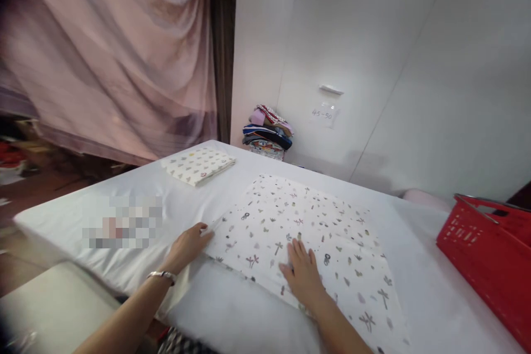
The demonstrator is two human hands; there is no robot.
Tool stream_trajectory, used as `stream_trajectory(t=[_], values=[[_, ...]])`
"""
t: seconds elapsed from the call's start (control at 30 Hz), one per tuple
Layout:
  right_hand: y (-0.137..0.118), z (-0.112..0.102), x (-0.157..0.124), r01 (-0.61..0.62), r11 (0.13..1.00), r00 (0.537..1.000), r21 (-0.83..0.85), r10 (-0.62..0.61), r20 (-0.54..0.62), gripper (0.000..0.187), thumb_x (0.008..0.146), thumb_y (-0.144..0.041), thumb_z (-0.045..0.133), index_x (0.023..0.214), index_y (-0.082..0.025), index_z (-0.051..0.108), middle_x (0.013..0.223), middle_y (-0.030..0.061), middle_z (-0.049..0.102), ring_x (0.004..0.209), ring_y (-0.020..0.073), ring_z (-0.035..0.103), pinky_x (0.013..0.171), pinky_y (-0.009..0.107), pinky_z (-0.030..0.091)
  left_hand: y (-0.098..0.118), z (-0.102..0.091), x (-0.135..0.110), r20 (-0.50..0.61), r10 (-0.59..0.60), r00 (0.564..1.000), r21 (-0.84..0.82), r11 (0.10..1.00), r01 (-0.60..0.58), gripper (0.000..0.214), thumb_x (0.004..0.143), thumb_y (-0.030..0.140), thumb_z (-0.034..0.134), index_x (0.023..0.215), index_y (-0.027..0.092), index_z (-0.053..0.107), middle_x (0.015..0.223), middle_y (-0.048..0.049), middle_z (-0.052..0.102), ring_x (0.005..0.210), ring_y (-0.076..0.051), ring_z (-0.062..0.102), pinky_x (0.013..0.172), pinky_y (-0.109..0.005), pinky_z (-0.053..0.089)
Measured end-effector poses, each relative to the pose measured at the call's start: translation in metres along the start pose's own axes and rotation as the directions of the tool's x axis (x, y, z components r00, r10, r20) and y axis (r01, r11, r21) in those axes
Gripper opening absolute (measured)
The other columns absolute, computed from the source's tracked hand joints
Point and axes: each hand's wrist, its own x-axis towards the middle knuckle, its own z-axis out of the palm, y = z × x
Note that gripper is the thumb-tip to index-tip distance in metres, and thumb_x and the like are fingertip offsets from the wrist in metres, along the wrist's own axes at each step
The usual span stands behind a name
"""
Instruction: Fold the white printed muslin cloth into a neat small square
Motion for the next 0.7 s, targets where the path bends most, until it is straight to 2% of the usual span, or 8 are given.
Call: stream_trajectory(t=[0.13, 0.23, 0.37, 0.43, 0.53, 0.63, 0.7], values=[[-0.004, 0.007, -0.004, 0.015, 0.999, 1.0, -0.034, -0.015, 0.014, 0.068, 0.089, -0.059, 0.017, 0.145, -0.02, 0.022, 0.152, -0.0004, 0.005, 0.14, 0.0207, 0.001, 0.113, 0.042, 0.001, -0.003, -0.007, -0.001, 0.049, -0.001, 0.999, -0.008, 1.0, 0.002, 0.039, 0.078, 0.047, 0.042, 0.097, 0.018, 0.059, 0.102, -0.0111, 0.066, 0.095, -0.027, 0.06, 0.075, -0.034, 0.043], [-0.001, 0.011, -0.003, 0.011, 0.999, 1.0, -0.049, -0.01, 0.014, 0.067, 0.089, -0.057, 0.019, 0.145, -0.019, 0.023, 0.151, -0.0005, 0.005, 0.14, 0.02, 0.002, 0.114, 0.043, 0.002, -0.003, -0.007, -0.002, 0.06, 0.007, 0.998, -0.01, 1.0, -0.007, 0.031, 0.078, 0.045, 0.043, 0.085, 0.019, 0.059, 0.096, -0.0096, 0.066, 0.09, -0.026, 0.061, 0.069, -0.033, 0.042], [0.005, 0.012, 0.001, 0.006, 1.0, 1.0, -0.013, -0.006, 0.013, 0.064, 0.088, -0.055, 0.027, 0.143, -0.024, 0.029, 0.151, -0.0017, 0.009, 0.139, 0.0212, 0.006, 0.113, 0.045, 0.006, 0.001, 0.0, -0.008, -0.006, -0.009, 1.0, 0.039, 0.999, 0.009, 0.021, 0.079, 0.034, 0.043, 0.086, 0.019, 0.057, 0.091, -0.0094, 0.066, 0.088, -0.026, 0.061, 0.069, -0.032, 0.041], [0.005, 0.008, 0.006, 0.016, 1.0, 1.0, 0.018, -0.016, 0.008, 0.062, 0.086, -0.054, 0.032, 0.141, -0.024, 0.033, 0.151, -0.0018, 0.012, 0.139, 0.0219, 0.007, 0.113, 0.045, 0.007, 0.005, 0.005, -0.013, -0.055, 0.036, 0.998, 0.09, 0.995, -0.031, 0.019, 0.082, 0.031, 0.041, 0.089, 0.02, 0.055, 0.087, -0.0087, 0.066, 0.087, -0.025, 0.061, 0.069, -0.032, 0.04], [-0.004, -0.006, 0.025, 0.036, 0.994, 0.999, 0.107, -0.034, -0.016, 0.06, 0.086, -0.051, 0.034, 0.138, -0.023, 0.039, 0.149, -0.0004, 0.021, 0.138, 0.0224, 0.015, 0.112, 0.043, 0.016, 0.01, 0.012, -0.02, -0.12, 0.177, 0.977, 0.178, 0.972, -0.154, 0.015, 0.084, 0.025, 0.04, 0.092, 0.02, 0.052, 0.089, -0.0068, 0.064, 0.091, -0.022, 0.059, 0.074, -0.032, 0.039], [-0.024, -0.025, 0.06, 0.023, 0.969, 1.0, 0.247, -0.017, -0.026, 0.057, 0.085, -0.049, 0.034, 0.133, -0.021, 0.047, 0.142, 0.0035, 0.039, 0.13, 0.0229, 0.036, 0.103, 0.037, 0.035, 0.012, 0.02, -0.024, -0.136, 0.279, 0.951, 0.231, 0.942, -0.244, 0.016, 0.082, 0.018, 0.042, 0.093, 0.021, 0.053, 0.093, -0.0059, 0.061, 0.095, -0.021, 0.055, 0.079, -0.031, 0.037], [-0.041, -0.037, 0.091, 0.029, 0.948, 0.999, 0.316, -0.02, -0.032, 0.053, 0.085, -0.047, 0.036, 0.127, -0.02, 0.053, 0.133, 0.005, 0.05, 0.121, 0.0228, 0.047, 0.099, 0.035, 0.04, 0.01, 0.024, -0.025, -0.127, 0.309, 0.942, 0.232, 0.933, -0.275, 0.017, 0.081, 0.017, 0.043, 0.094, 0.021, 0.053, 0.094, -0.0055, 0.061, 0.095, -0.021, 0.054, 0.079, -0.032, 0.037]])
